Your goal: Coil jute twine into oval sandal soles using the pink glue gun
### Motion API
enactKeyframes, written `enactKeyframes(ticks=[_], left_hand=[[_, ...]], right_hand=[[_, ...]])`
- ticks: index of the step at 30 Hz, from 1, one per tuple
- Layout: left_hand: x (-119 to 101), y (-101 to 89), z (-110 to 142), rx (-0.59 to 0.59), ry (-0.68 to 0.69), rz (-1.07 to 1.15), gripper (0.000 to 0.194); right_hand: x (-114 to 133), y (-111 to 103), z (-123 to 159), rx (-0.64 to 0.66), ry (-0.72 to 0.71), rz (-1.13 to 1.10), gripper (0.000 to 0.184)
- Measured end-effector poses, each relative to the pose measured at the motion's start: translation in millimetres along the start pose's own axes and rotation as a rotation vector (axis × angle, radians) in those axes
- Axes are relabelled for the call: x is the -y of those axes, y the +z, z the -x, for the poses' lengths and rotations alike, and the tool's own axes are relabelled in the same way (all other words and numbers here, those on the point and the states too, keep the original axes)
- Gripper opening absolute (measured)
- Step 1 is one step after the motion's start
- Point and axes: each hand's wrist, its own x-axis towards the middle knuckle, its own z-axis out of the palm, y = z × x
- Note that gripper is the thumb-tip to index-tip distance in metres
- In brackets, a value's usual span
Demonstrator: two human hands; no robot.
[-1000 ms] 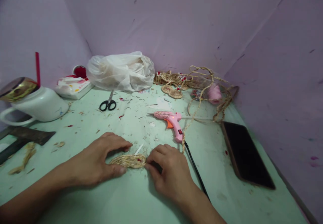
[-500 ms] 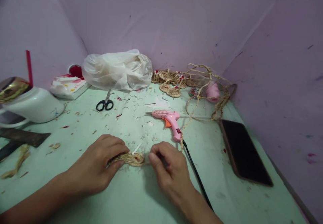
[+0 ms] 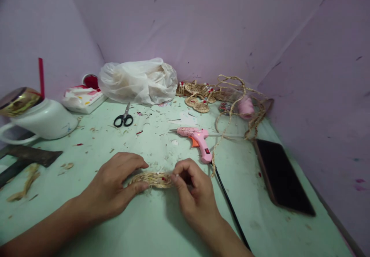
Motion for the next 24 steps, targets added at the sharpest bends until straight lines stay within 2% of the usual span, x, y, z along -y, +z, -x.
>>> enactKeyframes(ticks=[3,6,8,11,14,16,20,22,24], left_hand=[[0,3.2,-1,0.036,0.008,0.021,0.012],[0,7.5,-1,0.018,0.061,-0.003,0.016],[0,8.5,-2,0.01,0.053,0.008,0.02],[-2,3.0,-3,-0.057,-0.144,0.143,0.026],[-5,-8.5,-5,-0.108,-0.411,0.465,0.026],[-7,-15.3,-6,-0.05,-0.55,0.761,0.032],[-14,-18.8,-6,0.177,-0.723,1.287,0.043],[-18,-15.7,-5,0.251,-0.787,1.395,0.046],[-22,-10.9,-4,0.293,-0.833,1.394,0.047]], right_hand=[[3,10,1,0.119,0.022,-0.13,0.008],[1,20,4,0.246,0.032,-0.118,0.023],[0,24,6,0.281,0.031,-0.086,0.025],[-1,24,6,0.271,0.042,-0.07,0.024],[3,22,4,0.224,0.085,-0.099,0.022],[7,20,1,0.189,0.186,-0.223,0.021],[18,17,-3,0.161,0.449,-0.609,0.02],[23,16,-4,0.147,0.494,-0.69,0.02],[27,17,-2,0.146,0.514,-0.737,0.019]])
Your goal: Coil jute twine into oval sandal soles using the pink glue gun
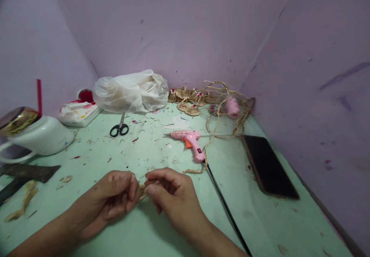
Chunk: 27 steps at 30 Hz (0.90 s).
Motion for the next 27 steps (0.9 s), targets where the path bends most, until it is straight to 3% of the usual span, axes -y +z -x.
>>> enactKeyframes(ticks=[7,9,11,13,16,19,24,27], left_hand=[[13,10.0,-2,-0.052,-0.1,-0.083,0.049],[17,7.2,-3,0.016,-0.18,-0.045,0.048],[21,3.7,-3,0.16,-0.272,-0.027,0.048],[24,3.1,-3,0.235,-0.296,-0.033,0.048],[23,10.6,-2,0.071,-0.129,-0.114,0.047],[16,20.9,1,-0.125,0.051,-0.25,0.04],[4,12.2,5,-0.233,0.164,-0.188,0.034],[-4,-2.7,6,-0.491,0.315,-0.227,0.028]], right_hand=[[2,2,7,0.035,-0.024,0.026,0.012],[5,-1,9,0.095,-0.091,0.092,0.017],[7,-4,13,0.177,-0.196,0.191,0.023],[7,-7,17,0.179,-0.315,0.342,0.023],[4,-8,23,0.064,-0.48,0.583,0.019],[2,-8,26,0.083,-0.558,0.665,0.015],[6,-13,28,0.215,-0.426,0.666,0.012],[6,-21,24,0.157,-0.428,0.567,0.017]])
